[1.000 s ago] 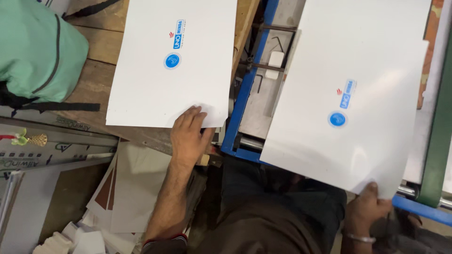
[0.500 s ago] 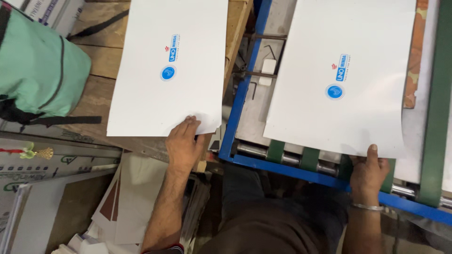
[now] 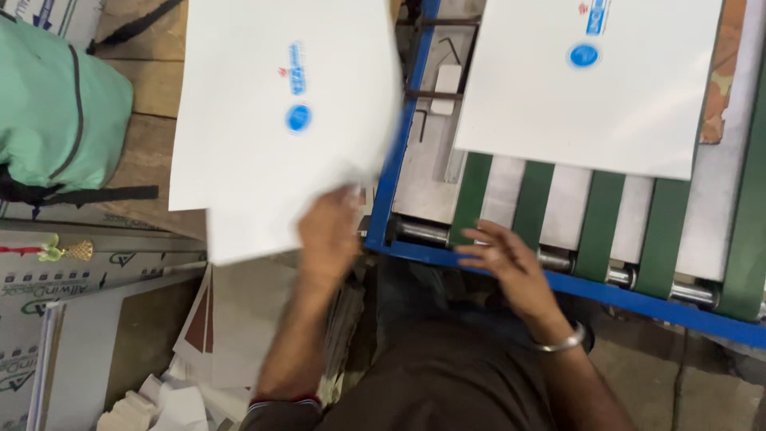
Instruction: The person repeatedly picks up white paper sheets from a wooden table and feeds them into a blue laminating or pressing machine. They handle the sheets one by one, guiding them through the rollers and stacking the processed sheets on the table.
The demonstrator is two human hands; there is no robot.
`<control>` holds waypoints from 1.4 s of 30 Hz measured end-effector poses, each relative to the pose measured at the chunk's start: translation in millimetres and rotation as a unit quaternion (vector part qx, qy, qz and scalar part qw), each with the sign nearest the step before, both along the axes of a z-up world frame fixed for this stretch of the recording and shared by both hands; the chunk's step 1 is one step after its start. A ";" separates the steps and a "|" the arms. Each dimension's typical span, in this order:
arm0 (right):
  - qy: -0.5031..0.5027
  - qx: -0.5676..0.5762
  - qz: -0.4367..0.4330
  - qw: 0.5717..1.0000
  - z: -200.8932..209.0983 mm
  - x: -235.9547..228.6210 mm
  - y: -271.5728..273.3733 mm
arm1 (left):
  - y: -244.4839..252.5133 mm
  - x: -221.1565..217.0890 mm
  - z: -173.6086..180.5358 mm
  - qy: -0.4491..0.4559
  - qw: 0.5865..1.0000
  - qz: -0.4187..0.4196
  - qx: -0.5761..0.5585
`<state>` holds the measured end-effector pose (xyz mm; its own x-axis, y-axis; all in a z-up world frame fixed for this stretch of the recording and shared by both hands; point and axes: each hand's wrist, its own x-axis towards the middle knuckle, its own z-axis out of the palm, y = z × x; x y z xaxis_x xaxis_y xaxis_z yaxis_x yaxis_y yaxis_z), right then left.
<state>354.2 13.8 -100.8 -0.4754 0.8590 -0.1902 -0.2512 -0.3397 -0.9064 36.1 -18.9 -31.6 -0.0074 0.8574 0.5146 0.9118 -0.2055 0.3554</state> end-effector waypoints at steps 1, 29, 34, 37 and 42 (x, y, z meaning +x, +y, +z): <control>0.057 0.019 0.021 0.998 2.6 -12.4 -3.5 | 3.6 35.6 -5.2 0.092 0.994 -0.012 -0.054; -0.156 0.022 -0.521 0.839 -64.2 118.9 -49.0 | 8.4 -23.1 40.7 0.141 0.990 -0.002 -0.028; -0.191 0.030 -0.536 0.822 -56.3 102.8 -44.6 | 8.6 -22.4 45.4 0.150 0.986 -0.010 -0.066; -0.202 0.066 -0.516 0.830 -71.0 106.3 -28.9 | 10.2 -23.4 37.2 0.144 0.989 -0.007 -0.033; -0.177 0.167 -0.477 0.845 -95.9 116.3 3.2 | 7.2 -27.3 26.2 0.120 0.993 0.000 -0.022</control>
